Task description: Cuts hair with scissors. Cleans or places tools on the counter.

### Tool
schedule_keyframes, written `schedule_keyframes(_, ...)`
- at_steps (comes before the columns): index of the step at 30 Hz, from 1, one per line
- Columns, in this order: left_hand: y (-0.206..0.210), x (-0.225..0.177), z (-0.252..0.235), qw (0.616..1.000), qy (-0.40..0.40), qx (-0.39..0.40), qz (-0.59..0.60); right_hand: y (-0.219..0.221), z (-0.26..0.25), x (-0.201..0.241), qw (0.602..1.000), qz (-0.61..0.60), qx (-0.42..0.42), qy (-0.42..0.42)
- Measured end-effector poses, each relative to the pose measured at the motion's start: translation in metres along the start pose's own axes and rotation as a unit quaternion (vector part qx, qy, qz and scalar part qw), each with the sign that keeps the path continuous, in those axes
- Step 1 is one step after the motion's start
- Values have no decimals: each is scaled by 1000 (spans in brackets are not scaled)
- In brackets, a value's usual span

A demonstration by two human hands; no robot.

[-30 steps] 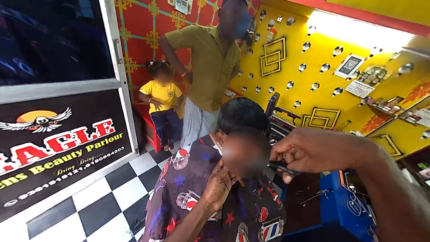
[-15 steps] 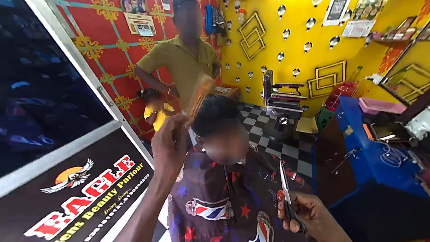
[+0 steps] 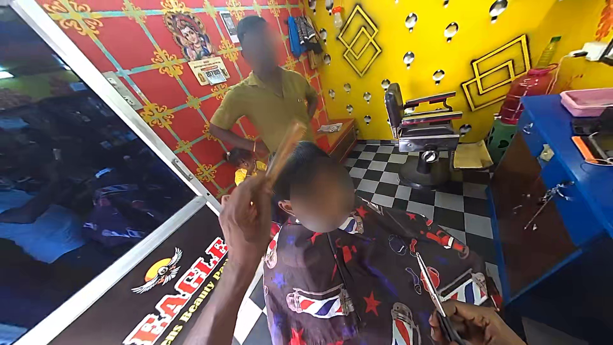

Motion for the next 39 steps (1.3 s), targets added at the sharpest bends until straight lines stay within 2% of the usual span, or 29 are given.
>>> schedule_keyframes(1, -1, 0, -12, 999, -30, 16, -6, 1, 0, -5, 1000, -4, 2, 3)
schedule_keyframes(3, 1, -6, -20, 997, -27, 62, -28, 3, -1, -16, 1000, -15, 6, 8)
schedule_keyframes(8, 17, -26, 13, 983, 70, 152, -82, 1, 6, -25, 1000, -15, -2, 9)
schedule_keyframes(10, 21, -40, 22, 980, 125, 143, -61, -3, 9, -24, 1000, -16, -6, 6)
schedule_keyframes(12, 16, -60, 13, 983, 154, 84, -54, -6, 11, -27, 1000, -22, -6, 6)
schedule_keyframes(15, 9, -81, -28, 984, 109, 45, -135, -5, 5, -35, 999, -40, -4, 6)
schedule_keyframes(18, 20, -89, -49, 971, 52, 116, -204, 0, -1, -43, 999, -48, -4, -2)
schedule_keyframes(24, 44, -108, -8, 941, 99, 235, -222, 9, 5, -58, 996, -83, -11, -17)
schedule_keyframes(26, 43, -113, -9, 946, 122, 231, -190, 6, 10, -62, 996, -85, -18, -16)
schedule_keyframes(28, 39, -122, -30, 952, 142, 195, -191, 3, 13, -68, 996, -86, -28, -13)
schedule_keyframes(30, 41, -123, -62, 946, 111, 178, -246, 1, 12, -72, 994, -99, -35, -13)
schedule_keyframes(32, 52, -118, -88, 926, 42, 214, -308, 3, 9, -76, 993, -112, -36, -17)
schedule_keyframes(34, 63, -118, -92, 907, -3, 261, -331, 6, 7, -77, 992, -122, -33, -24)
schedule_keyframes(36, 72, -121, -75, 899, 1, 315, -304, 11, 7, -76, 990, -135, -24, -29)
schedule_keyframes(39, 78, -119, -29, 902, 58, 398, -157, 15, 10, -76, 989, -147, -18, -30)
Point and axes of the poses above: each hand's wrist, its own z-axis away from the middle knuckle, its own y-axis out of the palm, x = y × z, the point moved 8 cm from there along -z, towards the middle knuckle, and after that the axes turned 8 degrees about z, right-handed, at the moved point
